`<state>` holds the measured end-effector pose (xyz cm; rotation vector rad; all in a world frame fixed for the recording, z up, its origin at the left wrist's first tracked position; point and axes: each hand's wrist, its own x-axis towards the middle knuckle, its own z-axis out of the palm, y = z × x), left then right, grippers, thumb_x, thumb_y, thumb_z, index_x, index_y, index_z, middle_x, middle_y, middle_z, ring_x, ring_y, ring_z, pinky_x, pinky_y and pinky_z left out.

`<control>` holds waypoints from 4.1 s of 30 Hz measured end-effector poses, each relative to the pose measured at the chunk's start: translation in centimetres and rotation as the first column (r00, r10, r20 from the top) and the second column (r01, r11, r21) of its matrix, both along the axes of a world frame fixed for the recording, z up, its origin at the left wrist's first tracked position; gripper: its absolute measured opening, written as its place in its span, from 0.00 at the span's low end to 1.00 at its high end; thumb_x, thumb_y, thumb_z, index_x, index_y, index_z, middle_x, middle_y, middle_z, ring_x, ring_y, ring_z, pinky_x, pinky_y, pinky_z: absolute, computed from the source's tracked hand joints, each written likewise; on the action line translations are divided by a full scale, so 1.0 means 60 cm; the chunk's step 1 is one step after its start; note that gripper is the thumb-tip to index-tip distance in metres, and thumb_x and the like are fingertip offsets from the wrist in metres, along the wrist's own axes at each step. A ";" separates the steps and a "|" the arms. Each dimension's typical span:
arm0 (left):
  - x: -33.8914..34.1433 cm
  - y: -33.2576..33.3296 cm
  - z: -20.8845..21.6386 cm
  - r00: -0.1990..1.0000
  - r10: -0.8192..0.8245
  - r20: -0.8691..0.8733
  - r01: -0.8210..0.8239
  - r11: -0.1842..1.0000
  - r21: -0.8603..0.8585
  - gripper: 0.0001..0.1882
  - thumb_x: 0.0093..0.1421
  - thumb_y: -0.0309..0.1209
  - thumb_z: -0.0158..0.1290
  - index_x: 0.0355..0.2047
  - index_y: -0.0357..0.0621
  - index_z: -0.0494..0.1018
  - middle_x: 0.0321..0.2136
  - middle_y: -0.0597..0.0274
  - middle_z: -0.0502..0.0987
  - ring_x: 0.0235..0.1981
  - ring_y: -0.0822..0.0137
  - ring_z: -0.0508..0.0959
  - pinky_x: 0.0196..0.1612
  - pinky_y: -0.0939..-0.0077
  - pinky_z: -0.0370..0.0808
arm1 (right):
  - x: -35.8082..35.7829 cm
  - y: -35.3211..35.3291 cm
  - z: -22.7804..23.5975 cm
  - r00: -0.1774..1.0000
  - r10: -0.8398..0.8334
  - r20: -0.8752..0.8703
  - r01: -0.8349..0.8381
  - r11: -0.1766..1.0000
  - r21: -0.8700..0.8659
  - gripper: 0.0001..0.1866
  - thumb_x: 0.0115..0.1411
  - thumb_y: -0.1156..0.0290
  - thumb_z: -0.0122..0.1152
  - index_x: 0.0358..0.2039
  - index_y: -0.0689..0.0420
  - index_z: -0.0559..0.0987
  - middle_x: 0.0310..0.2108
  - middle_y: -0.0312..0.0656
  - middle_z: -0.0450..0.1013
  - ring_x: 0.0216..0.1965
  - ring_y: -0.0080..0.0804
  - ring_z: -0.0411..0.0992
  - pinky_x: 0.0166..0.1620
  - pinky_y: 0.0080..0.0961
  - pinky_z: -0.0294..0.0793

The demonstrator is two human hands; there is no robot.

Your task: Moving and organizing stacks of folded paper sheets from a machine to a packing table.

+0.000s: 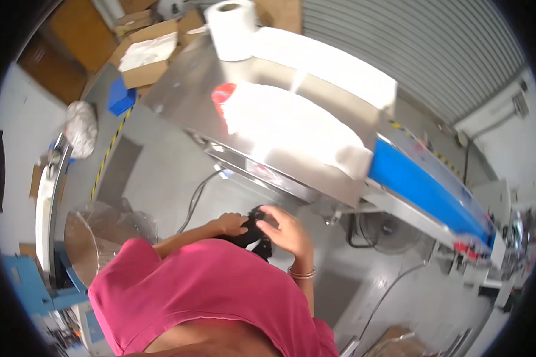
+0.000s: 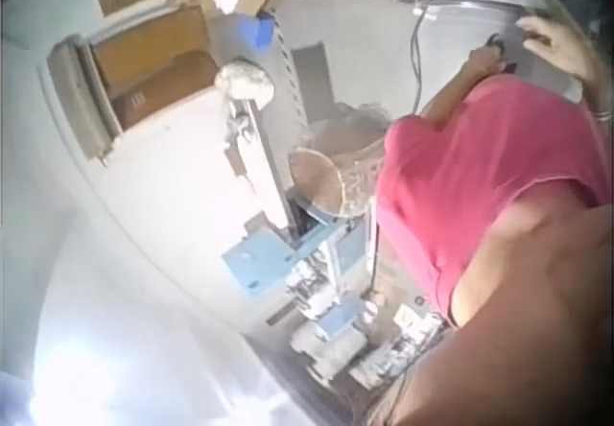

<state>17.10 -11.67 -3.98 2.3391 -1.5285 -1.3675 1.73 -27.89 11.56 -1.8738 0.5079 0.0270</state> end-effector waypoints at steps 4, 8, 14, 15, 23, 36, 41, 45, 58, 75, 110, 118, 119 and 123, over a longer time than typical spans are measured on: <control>0.049 0.132 -0.040 0.962 0.261 -0.080 -0.266 0.962 -0.058 0.25 0.53 0.45 0.50 0.47 0.43 0.69 0.37 0.44 0.76 0.40 0.48 0.76 0.45 0.56 0.71 | 0.160 0.089 -0.002 0.914 0.405 -0.017 -0.405 0.914 0.009 0.22 0.57 0.66 0.60 0.51 0.58 0.69 0.46 0.46 0.72 0.45 0.36 0.73 0.45 0.27 0.72; 0.143 0.206 0.011 0.939 0.330 -0.095 -0.327 0.944 0.051 0.29 0.54 0.42 0.50 0.54 0.43 0.64 0.43 0.42 0.73 0.46 0.46 0.73 0.48 0.58 0.70 | 0.317 0.179 -0.016 0.780 0.624 -0.057 -0.615 0.780 0.117 0.23 0.57 0.69 0.59 0.51 0.64 0.68 0.45 0.49 0.72 0.47 0.34 0.71 0.47 0.25 0.71; 0.302 0.454 0.001 0.654 0.757 -0.008 -0.744 0.641 -0.190 0.31 0.54 0.44 0.51 0.55 0.41 0.62 0.44 0.43 0.73 0.47 0.48 0.73 0.48 0.60 0.69 | 0.584 0.392 -0.057 0.485 0.863 0.138 -0.869 0.459 0.182 0.22 0.57 0.66 0.58 0.51 0.60 0.69 0.43 0.51 0.72 0.44 0.37 0.73 0.44 0.28 0.73; 0.347 0.475 0.024 0.621 0.783 0.011 -0.778 0.619 -0.108 0.30 0.54 0.45 0.51 0.52 0.39 0.65 0.43 0.42 0.73 0.47 0.47 0.73 0.49 0.59 0.69 | 0.625 0.413 -0.056 0.457 0.883 0.104 -0.889 0.451 0.080 0.24 0.57 0.67 0.59 0.52 0.63 0.68 0.46 0.47 0.71 0.45 0.32 0.72 0.46 0.26 0.71; 0.518 0.729 -0.030 0.509 0.790 -0.342 -0.837 0.363 -0.409 0.21 0.60 0.38 0.48 0.49 0.36 0.68 0.45 0.46 0.73 0.49 0.54 0.72 0.50 0.64 0.67 | 0.812 0.618 -0.028 0.116 0.964 0.238 -0.968 0.164 -0.193 0.17 0.47 0.63 0.55 0.36 0.60 0.76 0.33 0.50 0.74 0.38 0.49 0.72 0.41 0.40 0.71; 0.618 0.563 -0.052 0.391 0.753 -0.529 -0.919 0.290 -0.266 0.16 0.61 0.33 0.48 0.46 0.37 0.71 0.45 0.50 0.74 0.49 0.58 0.72 0.50 0.64 0.67 | 0.983 0.540 0.008 0.188 0.981 0.053 -0.948 0.195 -0.251 0.17 0.50 0.62 0.54 0.38 0.58 0.75 0.29 0.51 0.74 0.33 0.49 0.72 0.36 0.42 0.71; 0.643 0.583 -0.014 0.285 0.933 -0.218 -0.958 0.278 -0.063 0.26 0.57 0.46 0.49 0.48 0.37 0.69 0.41 0.39 0.74 0.45 0.48 0.74 0.47 0.60 0.68 | 1.048 0.542 -0.037 0.279 0.956 0.087 -0.960 0.277 0.037 0.24 0.57 0.63 0.58 0.52 0.59 0.69 0.48 0.50 0.70 0.50 0.40 0.69 0.50 0.32 0.70; 0.591 0.681 -0.016 -0.007 1.000 -0.008 -0.982 -0.008 -0.190 0.25 0.57 0.45 0.49 0.47 0.37 0.67 0.42 0.39 0.73 0.46 0.45 0.72 0.50 0.59 0.67 | 1.088 0.693 -0.013 0.107 0.987 0.116 -0.988 0.093 0.125 0.25 0.57 0.63 0.57 0.53 0.61 0.67 0.47 0.54 0.70 0.48 0.40 0.71 0.50 0.31 0.70; 0.650 1.089 0.121 -0.896 0.427 -0.126 -0.177 -0.601 -0.779 0.10 0.56 0.32 0.51 0.30 0.36 0.73 0.26 0.52 0.76 0.28 0.57 0.76 0.35 0.68 0.72 | 1.281 1.332 -0.023 0.219 0.938 0.269 -0.857 0.053 0.513 0.24 0.63 0.64 0.49 0.57 0.61 0.62 0.53 0.45 0.64 0.53 0.32 0.64 0.54 0.28 0.64; 0.826 1.445 0.203 -0.820 0.418 0.392 -0.407 0.056 -0.912 0.22 0.48 0.23 0.53 0.46 0.40 0.66 0.47 0.46 0.66 0.53 0.45 0.63 0.55 0.51 0.58 | 1.321 1.523 -0.037 -0.179 0.959 0.221 -0.960 -0.122 -0.252 0.21 0.60 0.57 0.52 0.42 0.64 0.74 0.37 0.56 0.73 0.40 0.42 0.73 0.43 0.34 0.70; 0.823 1.455 0.254 -0.570 0.787 0.236 -0.523 -0.127 -0.843 0.11 0.49 0.28 0.58 0.34 0.39 0.75 0.55 0.42 0.59 0.59 0.43 0.55 0.58 0.55 0.58 | 1.239 1.565 -0.069 0.299 0.813 0.500 -0.950 0.202 0.240 0.28 0.47 0.87 0.52 0.50 0.61 0.60 0.46 0.51 0.70 0.35 0.35 0.75 0.38 0.29 0.75; 0.829 1.454 0.240 -0.608 0.757 0.238 -0.481 -0.113 -0.869 0.07 0.50 0.27 0.57 0.30 0.38 0.75 0.54 0.40 0.60 0.58 0.42 0.57 0.57 0.55 0.58 | 1.295 1.570 -0.091 0.367 0.930 0.009 -0.913 0.358 0.195 0.27 0.50 0.72 0.58 0.52 0.61 0.62 0.43 0.50 0.71 0.43 0.39 0.73 0.45 0.32 0.72; 0.829 1.454 0.239 -0.612 0.748 0.256 -0.482 -0.097 -0.871 0.07 0.50 0.27 0.57 0.30 0.37 0.75 0.54 0.39 0.60 0.58 0.41 0.57 0.57 0.55 0.58 | 1.295 1.575 -0.094 0.376 0.925 0.056 -0.918 0.363 0.159 0.28 0.51 0.71 0.58 0.52 0.61 0.62 0.44 0.50 0.70 0.45 0.39 0.72 0.46 0.33 0.71; 0.837 1.438 0.247 -0.610 0.747 0.264 -0.456 -0.059 -0.888 0.06 0.50 0.26 0.56 0.28 0.37 0.74 0.54 0.40 0.61 0.57 0.41 0.58 0.56 0.54 0.59 | 1.292 1.592 -0.092 0.406 0.911 0.073 -0.899 0.384 0.209 0.31 0.50 0.70 0.61 0.53 0.62 0.61 0.46 0.51 0.69 0.45 0.39 0.72 0.46 0.32 0.71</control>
